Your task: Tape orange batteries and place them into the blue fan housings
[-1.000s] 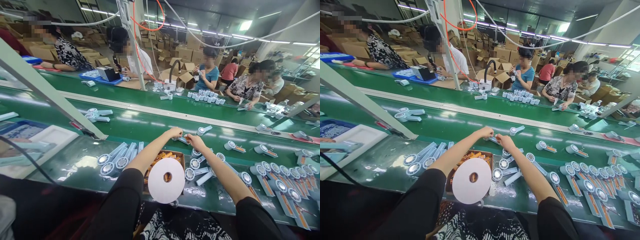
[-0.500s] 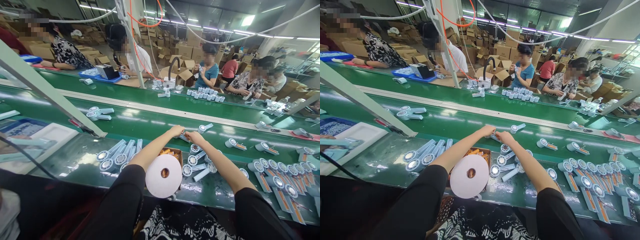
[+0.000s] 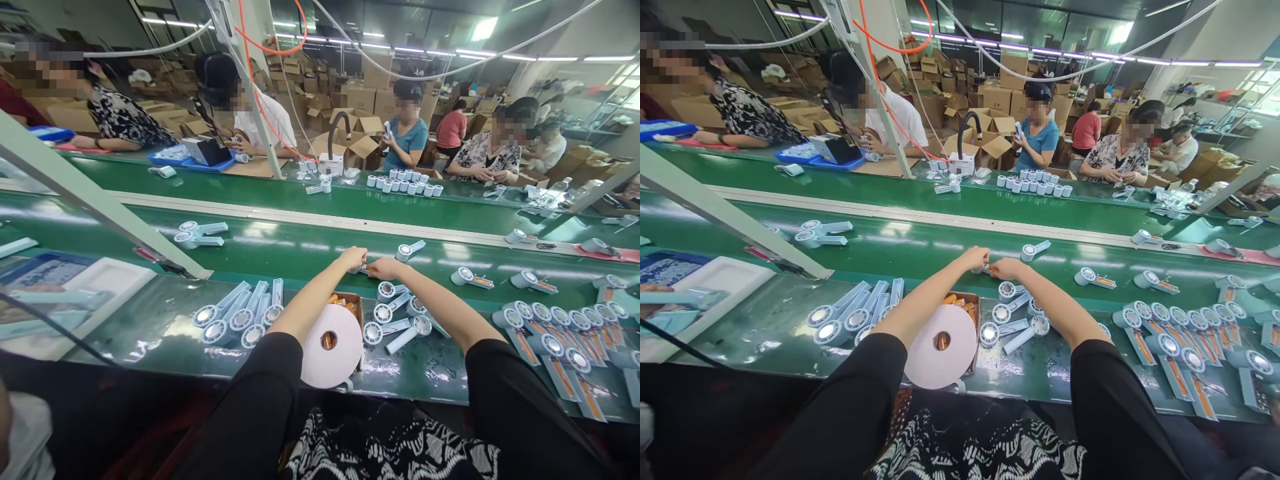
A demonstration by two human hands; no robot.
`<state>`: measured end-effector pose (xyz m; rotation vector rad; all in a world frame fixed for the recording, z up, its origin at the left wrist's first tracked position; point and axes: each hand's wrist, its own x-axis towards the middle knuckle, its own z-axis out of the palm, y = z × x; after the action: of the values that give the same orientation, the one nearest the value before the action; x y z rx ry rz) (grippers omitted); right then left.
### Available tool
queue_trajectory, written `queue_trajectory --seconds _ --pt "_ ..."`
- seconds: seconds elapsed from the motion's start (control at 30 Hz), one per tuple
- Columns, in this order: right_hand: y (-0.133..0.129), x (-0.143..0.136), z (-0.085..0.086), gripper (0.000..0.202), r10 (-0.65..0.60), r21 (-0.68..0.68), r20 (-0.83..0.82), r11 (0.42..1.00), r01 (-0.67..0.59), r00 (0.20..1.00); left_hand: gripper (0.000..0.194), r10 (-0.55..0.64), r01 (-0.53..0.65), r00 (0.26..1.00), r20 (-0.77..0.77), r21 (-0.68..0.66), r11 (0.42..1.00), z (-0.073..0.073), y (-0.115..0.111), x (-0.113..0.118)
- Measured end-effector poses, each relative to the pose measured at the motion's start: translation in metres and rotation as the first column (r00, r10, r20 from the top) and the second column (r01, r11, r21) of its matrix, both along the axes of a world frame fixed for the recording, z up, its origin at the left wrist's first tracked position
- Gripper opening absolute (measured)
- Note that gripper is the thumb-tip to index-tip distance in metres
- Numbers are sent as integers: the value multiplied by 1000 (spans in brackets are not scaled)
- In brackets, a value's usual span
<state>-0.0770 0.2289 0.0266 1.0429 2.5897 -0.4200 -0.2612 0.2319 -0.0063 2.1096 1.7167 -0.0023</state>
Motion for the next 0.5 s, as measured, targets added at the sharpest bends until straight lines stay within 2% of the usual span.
queue_trajectory --seconds 0.17,0.37,0.5 --pt "7 11 1 33 -102 -59 -75 993 97 992 37 7 -7 1000 14 -2 1000 1 -2 3" --pt "13 30 -12 33 -290 -83 -26 954 287 957 36 -10 10 1000 12 -6 1000 2 -3 20" --pt "7 35 -10 35 -386 -64 -14 921 385 922 36 -20 20 1000 9 -4 1000 15 -8 32"
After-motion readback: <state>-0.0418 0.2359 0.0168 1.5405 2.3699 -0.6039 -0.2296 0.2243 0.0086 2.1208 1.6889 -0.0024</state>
